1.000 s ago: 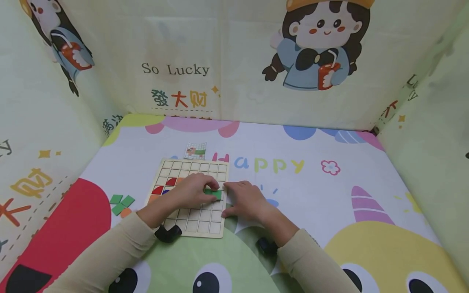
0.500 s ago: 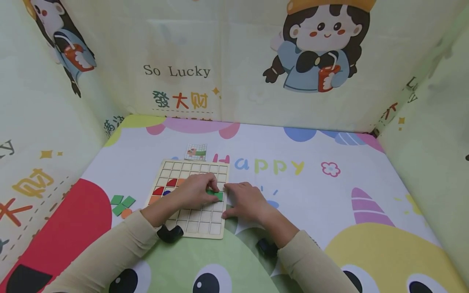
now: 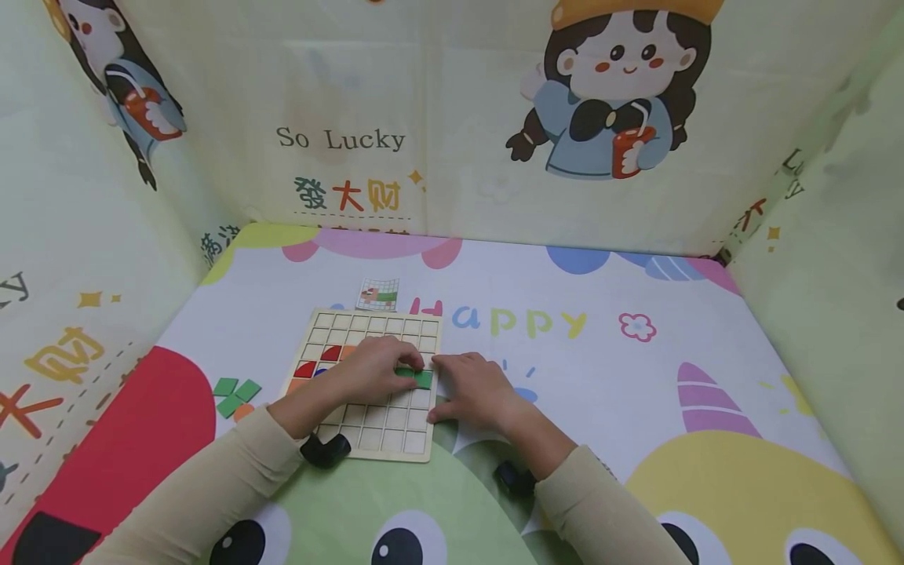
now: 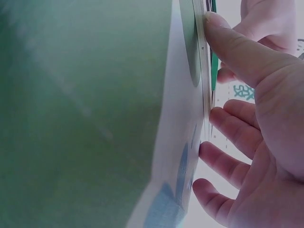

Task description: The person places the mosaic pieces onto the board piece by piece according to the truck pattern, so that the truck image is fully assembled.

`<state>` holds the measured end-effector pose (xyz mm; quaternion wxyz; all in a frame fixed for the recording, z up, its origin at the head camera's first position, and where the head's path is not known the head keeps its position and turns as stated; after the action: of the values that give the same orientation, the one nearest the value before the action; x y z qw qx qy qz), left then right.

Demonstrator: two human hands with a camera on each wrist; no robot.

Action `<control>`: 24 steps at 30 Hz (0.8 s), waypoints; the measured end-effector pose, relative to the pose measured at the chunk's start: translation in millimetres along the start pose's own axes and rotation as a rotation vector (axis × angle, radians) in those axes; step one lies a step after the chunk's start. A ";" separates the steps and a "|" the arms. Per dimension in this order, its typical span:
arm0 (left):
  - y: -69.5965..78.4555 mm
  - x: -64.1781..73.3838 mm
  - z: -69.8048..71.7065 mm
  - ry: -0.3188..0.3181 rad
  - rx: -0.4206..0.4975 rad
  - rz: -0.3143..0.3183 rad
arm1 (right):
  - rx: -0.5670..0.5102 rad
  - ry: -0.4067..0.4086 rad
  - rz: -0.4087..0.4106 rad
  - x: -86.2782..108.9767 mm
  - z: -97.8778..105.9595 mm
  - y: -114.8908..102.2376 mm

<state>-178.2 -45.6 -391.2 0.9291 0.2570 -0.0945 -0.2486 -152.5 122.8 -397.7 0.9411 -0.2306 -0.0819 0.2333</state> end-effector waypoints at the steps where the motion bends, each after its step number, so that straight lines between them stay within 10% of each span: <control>1: 0.0 -0.1 -0.1 0.000 -0.006 -0.001 | 0.001 0.000 0.002 0.0 0.0 0.0; 24: 3.9 -4.0 -2.2 0.038 -0.083 0.002 | 0.001 0.003 0.002 -0.7 0.5 0.1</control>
<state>-179.3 -39.7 -391.1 0.9408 0.2226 -0.0668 -0.2468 -153.4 122.7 -397.3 0.9411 -0.2305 -0.0801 0.2340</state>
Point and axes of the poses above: each hand's wrist, its own x-axis away from the middle knuckle, its own z-axis out of the back of the hand, y = z × x, the point moved 4 cm from there along -x, towards the middle knuckle, and after that the axes turned 6 degrees about y, right-handed, at the moved point
